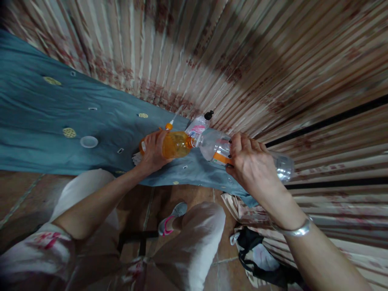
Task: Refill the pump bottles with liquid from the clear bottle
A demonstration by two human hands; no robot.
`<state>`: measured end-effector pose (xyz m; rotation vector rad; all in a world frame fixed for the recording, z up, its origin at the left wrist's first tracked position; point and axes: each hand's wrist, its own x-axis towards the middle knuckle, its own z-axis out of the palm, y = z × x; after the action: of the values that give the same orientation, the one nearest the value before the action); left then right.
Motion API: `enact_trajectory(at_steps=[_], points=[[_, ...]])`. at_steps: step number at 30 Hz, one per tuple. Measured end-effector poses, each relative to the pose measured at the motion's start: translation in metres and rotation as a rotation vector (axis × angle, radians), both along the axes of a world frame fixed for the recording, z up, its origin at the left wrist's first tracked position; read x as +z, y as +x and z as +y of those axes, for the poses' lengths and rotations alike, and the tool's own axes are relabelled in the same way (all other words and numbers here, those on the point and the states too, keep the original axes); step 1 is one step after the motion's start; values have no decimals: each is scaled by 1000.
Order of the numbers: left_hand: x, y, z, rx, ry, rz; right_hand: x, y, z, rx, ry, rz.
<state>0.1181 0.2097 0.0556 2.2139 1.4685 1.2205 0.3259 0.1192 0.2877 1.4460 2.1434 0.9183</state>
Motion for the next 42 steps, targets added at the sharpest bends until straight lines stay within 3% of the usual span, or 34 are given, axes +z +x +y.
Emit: enact_trajectory(at_steps=[6, 19, 25, 28, 33, 36, 42], points=[[1, -1, 0, -9, -2, -27, -19, 20, 1, -14, -49, 192], [-2, -3, -2, -27, 50, -32, -36, 42, -2, -137, -113, 451], [-1, -3, -1, -33, 27, 0, -44, 37, -11, -220, -119, 755], [-1, -4, 0, -21, 3, 15, -63, 31, -15, -264, -98, 1099], [-4, -5, 2, 20, 11, -9, -112, 23, -8, -313, -106, 1714], [-5, -8, 3, 52, 21, -34, -134, 16, 4, -311, -57, 1818], [1, -15, 4, 89, 8, -132, -160, 11, 35, -310, 108, 1895]])
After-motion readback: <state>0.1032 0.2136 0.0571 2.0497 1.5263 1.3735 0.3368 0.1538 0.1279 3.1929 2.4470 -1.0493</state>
